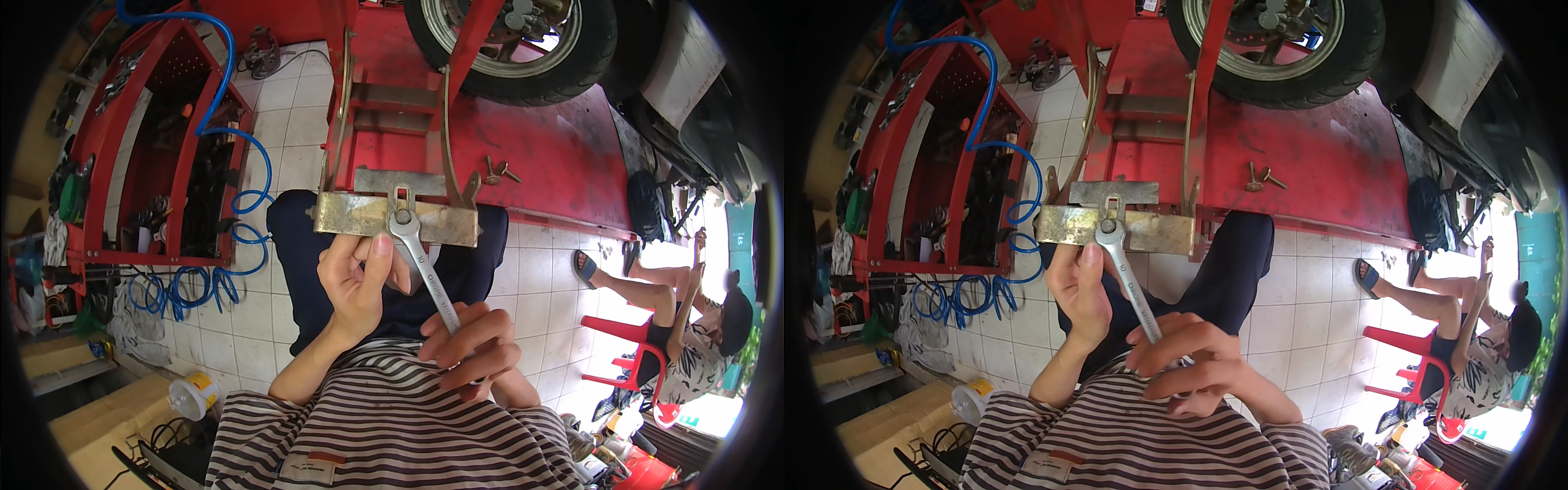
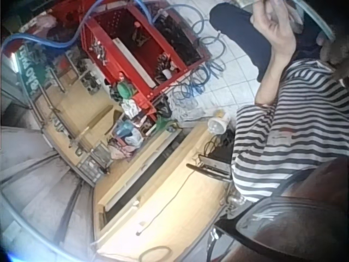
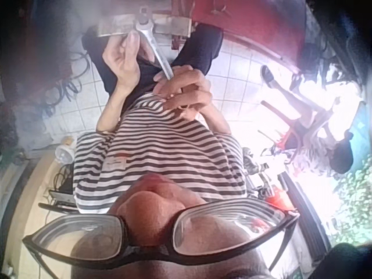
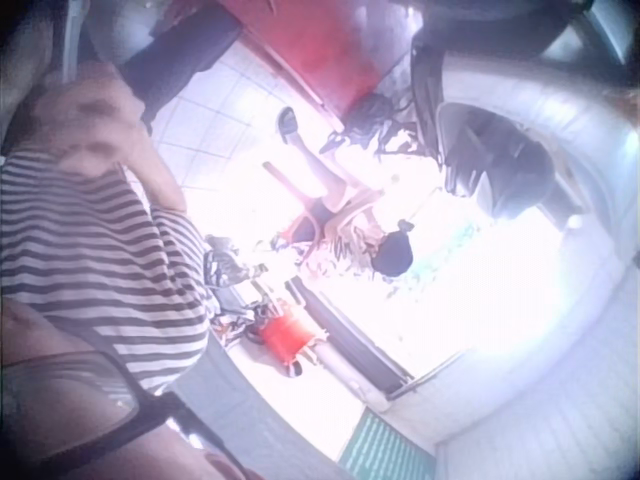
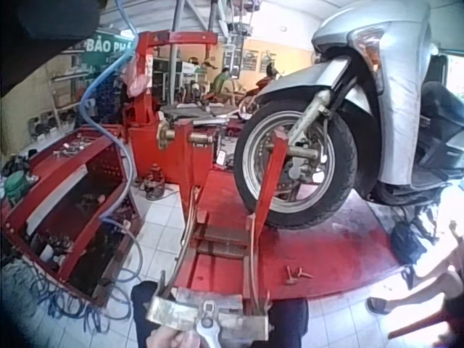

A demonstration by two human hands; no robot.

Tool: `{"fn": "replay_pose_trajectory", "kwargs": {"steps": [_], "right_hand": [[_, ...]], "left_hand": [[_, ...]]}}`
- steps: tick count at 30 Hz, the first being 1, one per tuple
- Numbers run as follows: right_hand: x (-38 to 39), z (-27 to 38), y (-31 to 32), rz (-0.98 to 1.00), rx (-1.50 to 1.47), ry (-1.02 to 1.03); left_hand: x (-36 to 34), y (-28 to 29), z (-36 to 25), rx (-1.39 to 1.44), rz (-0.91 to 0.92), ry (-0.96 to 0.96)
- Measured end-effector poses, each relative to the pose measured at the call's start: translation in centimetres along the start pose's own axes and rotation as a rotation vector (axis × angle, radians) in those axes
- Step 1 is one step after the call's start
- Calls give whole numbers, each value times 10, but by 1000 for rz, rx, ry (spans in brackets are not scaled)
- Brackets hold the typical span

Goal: The person unscrews a bolt from a metal plate with a wrench, removes the plate and some pins, and then threads a red strap through the front wheel of a scooter.

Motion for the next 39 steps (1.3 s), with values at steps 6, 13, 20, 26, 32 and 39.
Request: {"fn": "replay_pose_trajectory", "kwargs": {"steps": [6,13,20,26,32,39], "right_hand": [[1,1,14,-18,101,-79],[5,-2,16,-83,79,-110],[7,-2,24,-305,118,-246],[-11,-14,66,-351,170,-320],[-38,-52,101,-304,68,-569],[-86,-106,106,-175,-115,-828]], "left_hand": [[0,2,3,23,13,26],[0,2,3,32,17,36],[0,2,3,46,25,22],[-1,2,3,34,27,13],[-1,2,2,37,29,12],[-1,1,3,48,19,20]]}}
Point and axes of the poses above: each hand's wrist, its own x-axis away from the middle knuckle, its own y-axis out of the back of the hand, z = x × y, the point moved 4 cm from there along -x, towards the middle knuckle, and after that the axes turned 15 degrees about y, right-handed, at the moved point
